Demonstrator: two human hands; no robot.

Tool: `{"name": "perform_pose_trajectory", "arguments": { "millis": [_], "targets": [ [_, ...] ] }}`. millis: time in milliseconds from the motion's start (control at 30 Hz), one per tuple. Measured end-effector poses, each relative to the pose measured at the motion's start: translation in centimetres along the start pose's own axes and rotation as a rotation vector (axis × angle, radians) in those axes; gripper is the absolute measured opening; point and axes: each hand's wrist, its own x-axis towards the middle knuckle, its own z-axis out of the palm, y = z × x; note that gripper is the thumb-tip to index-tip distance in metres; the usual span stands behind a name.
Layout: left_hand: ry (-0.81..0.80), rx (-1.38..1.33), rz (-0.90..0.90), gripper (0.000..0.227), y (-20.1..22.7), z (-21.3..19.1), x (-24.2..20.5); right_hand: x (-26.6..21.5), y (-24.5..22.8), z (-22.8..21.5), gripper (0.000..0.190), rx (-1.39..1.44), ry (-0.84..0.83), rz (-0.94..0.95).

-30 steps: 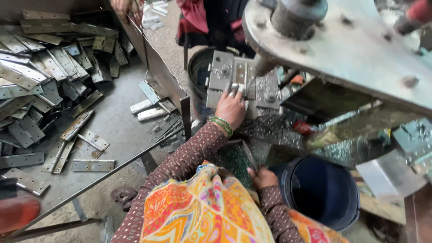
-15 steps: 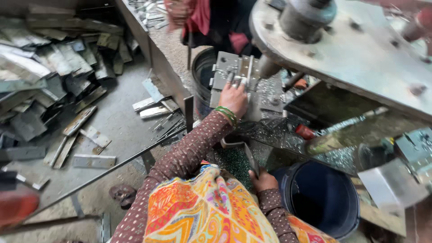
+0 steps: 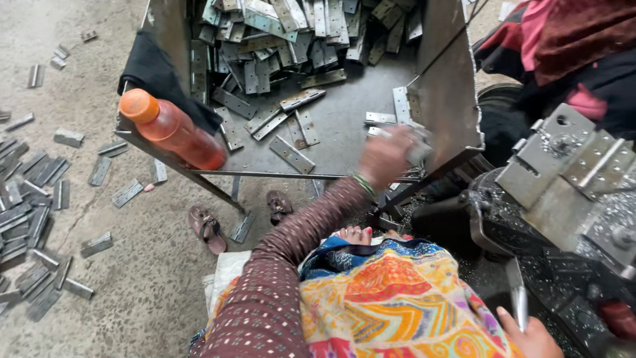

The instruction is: The person repeatedly picks up metal hinge pieces from a bin, places them into a press machine, and operates the lever to process them. After each cycle, the person removes the processed piece and returns it to the bin.

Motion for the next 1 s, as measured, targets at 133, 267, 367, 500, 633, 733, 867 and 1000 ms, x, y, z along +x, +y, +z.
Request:
{"name": "perform_pose_trajectory", "arguments": {
  "millis": [133,267,367,500,633,733,867,1000],
  "targets": [
    [-0.054,0.514,-0.327,0.032,-15.1,-2.0,0.3,-0.5,-1.8,0.4,0.056,0.070,0.044,-0.004],
    [0.032,0.652,-0.407,0.071,-25.1,-2.0,0.7,-2.1,-4.3,0.1,0.052,0.165,0.074,-0.037],
    [-0.165,0.511,-0.497,0.043,-28.1,-1.8,-0.1,-3.2,-6.6,-0.6,0.049,0.217,0.079,-0.057],
    [-0.206,0.438,-0.482,0.044,-28.4,-0.8,-1.7,-5.0,-7.8,-1.6,0.045,0.250,0.063,-0.068],
    [0.081,0.559,-0.313,0.057,-29.3,-0.9,-1.7,-5.5,-8.5,-1.9,0.041,0.279,0.044,-0.107],
    [-0.007,0.489,-0.354,0.054,-29.5,-0.3,-1.3,-5.5,-8.0,-2.4,0.039,0.308,0.037,-0.152],
    [-0.248,0.362,-0.421,0.051,-28.9,-0.8,-1.8,-4.5,-6.4,-2.0,0.036,0.384,0.009,-0.137],
    [-0.173,0.337,-0.315,0.049,-27.2,-1.4,-2.8,-4.5,-4.4,-1.2,0.046,0.138,0.146,0.013]
  ]
}}
